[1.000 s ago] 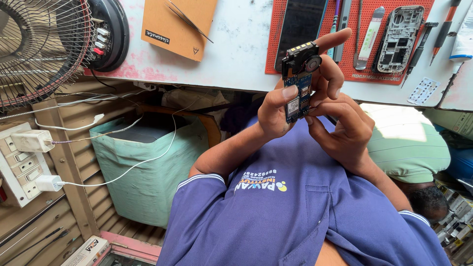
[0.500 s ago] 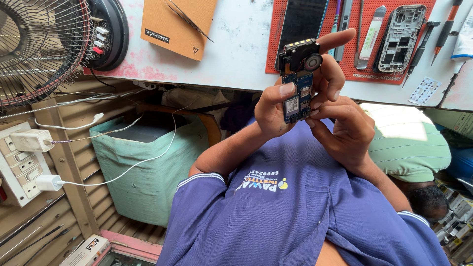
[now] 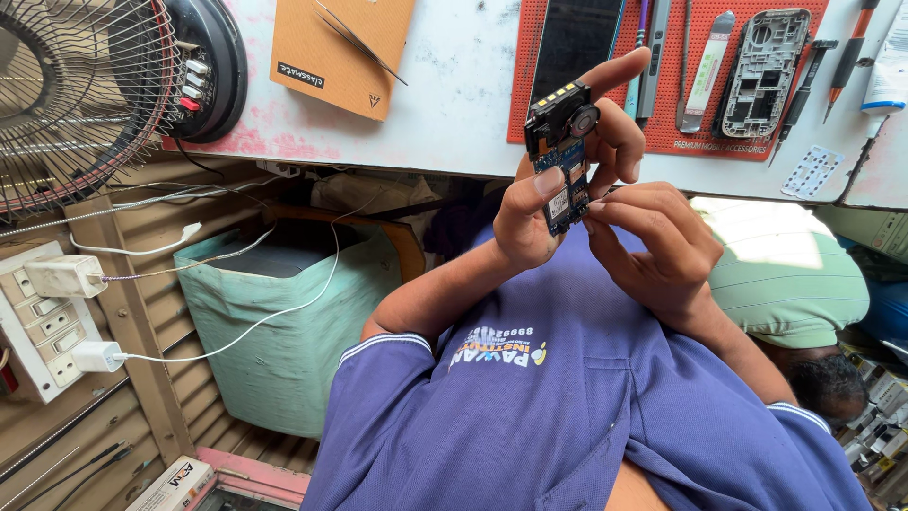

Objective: The person disassembles phones at a repair bench. They first handle a small feature phone, then pry open the back cover of a smartphone using a plastic card, remove the cover and internal battery panel, and use a pry bar tool to work on the exposed internals of the opened phone.

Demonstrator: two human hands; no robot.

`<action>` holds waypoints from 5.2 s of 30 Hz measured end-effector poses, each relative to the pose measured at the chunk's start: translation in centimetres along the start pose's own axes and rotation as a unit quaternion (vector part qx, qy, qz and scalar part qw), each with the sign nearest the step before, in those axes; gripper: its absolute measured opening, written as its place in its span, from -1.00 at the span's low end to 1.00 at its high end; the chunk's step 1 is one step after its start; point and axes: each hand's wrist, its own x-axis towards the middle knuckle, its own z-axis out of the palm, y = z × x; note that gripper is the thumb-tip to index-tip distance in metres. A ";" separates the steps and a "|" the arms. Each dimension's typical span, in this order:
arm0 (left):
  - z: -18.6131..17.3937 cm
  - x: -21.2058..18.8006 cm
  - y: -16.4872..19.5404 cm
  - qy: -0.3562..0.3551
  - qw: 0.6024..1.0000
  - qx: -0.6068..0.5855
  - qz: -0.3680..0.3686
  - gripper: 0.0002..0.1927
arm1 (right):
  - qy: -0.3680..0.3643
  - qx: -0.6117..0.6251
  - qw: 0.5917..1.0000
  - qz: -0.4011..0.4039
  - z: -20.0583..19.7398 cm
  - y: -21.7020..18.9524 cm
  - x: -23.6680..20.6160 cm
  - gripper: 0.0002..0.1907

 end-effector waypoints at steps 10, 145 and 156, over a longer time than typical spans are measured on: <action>0.0 0.2 -0.6 -0.001 1.000 -0.010 -0.007 0.03 | -0.016 -0.040 0.999 0.000 0.3 1.2 0.4 -0.71; -8.0 5.1 -10.2 0.154 0.604 0.776 -0.092 0.22 | -0.190 0.023 0.937 0.292 -0.9 4.5 -2.0 -0.68; -12.8 3.1 -5.0 0.153 0.934 0.291 -0.143 0.14 | -0.098 0.059 0.956 0.272 0.3 4.3 -0.2 -0.70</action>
